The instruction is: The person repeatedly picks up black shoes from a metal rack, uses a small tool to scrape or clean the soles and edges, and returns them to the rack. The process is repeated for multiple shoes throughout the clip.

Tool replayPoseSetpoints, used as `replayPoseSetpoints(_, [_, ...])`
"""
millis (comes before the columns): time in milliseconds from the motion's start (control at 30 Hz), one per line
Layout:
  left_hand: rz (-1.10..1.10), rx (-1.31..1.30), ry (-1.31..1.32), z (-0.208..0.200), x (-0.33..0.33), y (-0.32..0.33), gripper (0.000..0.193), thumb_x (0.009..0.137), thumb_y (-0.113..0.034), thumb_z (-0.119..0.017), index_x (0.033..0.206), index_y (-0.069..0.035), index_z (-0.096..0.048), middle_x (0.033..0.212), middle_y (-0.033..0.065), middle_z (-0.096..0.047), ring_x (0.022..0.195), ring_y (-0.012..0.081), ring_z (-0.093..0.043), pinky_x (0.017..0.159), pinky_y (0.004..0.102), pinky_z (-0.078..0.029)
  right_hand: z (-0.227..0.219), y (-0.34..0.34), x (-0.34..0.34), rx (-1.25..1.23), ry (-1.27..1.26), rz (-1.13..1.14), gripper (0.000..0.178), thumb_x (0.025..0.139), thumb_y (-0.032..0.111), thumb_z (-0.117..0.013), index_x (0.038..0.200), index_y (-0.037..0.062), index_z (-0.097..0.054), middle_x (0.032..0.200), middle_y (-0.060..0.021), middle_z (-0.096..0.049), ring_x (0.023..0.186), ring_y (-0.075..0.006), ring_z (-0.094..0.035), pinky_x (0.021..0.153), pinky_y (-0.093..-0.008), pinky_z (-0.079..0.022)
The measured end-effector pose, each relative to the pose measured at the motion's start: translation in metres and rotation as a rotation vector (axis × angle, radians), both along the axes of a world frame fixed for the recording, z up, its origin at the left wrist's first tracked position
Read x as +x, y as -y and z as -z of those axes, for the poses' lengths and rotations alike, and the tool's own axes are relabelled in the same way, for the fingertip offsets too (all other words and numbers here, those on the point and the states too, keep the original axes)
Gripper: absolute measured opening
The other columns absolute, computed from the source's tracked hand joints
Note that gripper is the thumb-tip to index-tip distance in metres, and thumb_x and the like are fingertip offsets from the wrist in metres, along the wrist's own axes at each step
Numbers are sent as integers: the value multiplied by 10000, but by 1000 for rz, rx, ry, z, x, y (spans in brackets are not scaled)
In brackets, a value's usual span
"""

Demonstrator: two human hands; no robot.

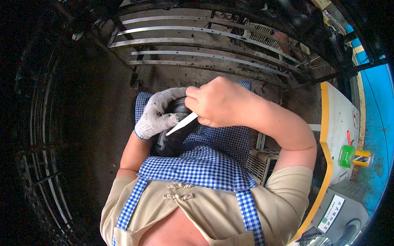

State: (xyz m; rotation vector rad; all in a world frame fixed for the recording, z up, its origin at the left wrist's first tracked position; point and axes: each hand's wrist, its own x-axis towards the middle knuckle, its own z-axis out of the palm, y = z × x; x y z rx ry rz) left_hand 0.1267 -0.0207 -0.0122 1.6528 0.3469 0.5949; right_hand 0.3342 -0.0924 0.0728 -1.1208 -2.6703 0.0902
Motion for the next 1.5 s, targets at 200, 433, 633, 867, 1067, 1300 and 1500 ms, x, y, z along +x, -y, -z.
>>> replayPoseSetpoints(200, [-41, -97, -64, -5, -5, -4, 865, 638, -503, -835, 1231, 66, -563, 1137, 129, -633, 1054, 196, -603, 959, 342, -459, 27, -1, 8, 34, -383, 65, 265, 551, 26, -700, 737, 75, -519, 718, -42, -555, 518, -202, -567, 438, -309, -427])
replayPoseSetpoints(433, [-39, -179, -22, -1, -8, -4, 691, 670, -355, -819, 1188, 44, -598, 1134, 138, -639, 1027, 207, -617, 938, 345, -470, 43, -1, 9, -105, -725, 119, 245, 581, 20, -710, 738, 63, -527, 698, -46, -536, 550, -183, -565, 487, -288, -435])
replayPoseSetpoints(633, [-247, -289, 44, -14, -24, -13, 654, 685, -195, -799, 1256, 13, -560, 1170, 79, -616, 1075, 177, -582, 971, 312, -451, 66, 13, 6, -74, -758, 237, 208, 659, -33, -666, 765, 54, -510, 712, -55, -565, 550, -157, -551, 486, -273, -412])
replayPoseSetpoints(867, [-736, -705, 615, 22, -54, -65, 734, 848, -594, -617, 1291, -17, -522, 1210, 140, -612, 1083, 274, -608, 948, 428, -511, 136, 50, -12, -181, -820, 460, 858, 655, 279, -880, 1380, 97, -459, 1007, -136, -699, 773, -198, -708, 659, -331, -591])
replayPoseSetpoints(1067, [-639, -905, 820, 33, -41, -70, 598, 968, -495, -480, 1325, -16, -470, 1268, 156, -578, 1133, 298, -583, 992, 425, -481, 137, 46, -31, 73, -762, 377, 937, 652, 303, -877, 1417, 90, -380, 1132, -221, -642, 938, -343, -690, 722, -393, -589])
replayPoseSetpoints(1300, [-696, -616, 595, 25, -48, -64, 397, 987, -262, -492, 1317, -43, -476, 1267, 120, -544, 1187, 235, -516, 1028, 366, -422, 126, 43, 0, -681, -1481, 586, 711, 682, 165, -836, 1282, -7, -495, 981, -56, -663, 572, -91, -590, 462, -241, -485])
replayPoseSetpoints(1500, [-712, -514, 337, 49, -56, -63, 413, 989, -280, -498, 1335, -56, -477, 1243, 60, -532, 1133, 175, -505, 966, 303, -415, 122, 49, 1, -843, -1769, 583, 487, 775, 109, -683, 1223, 3, -523, 948, -89, -663, 556, -105, -578, 378, -194, -418])
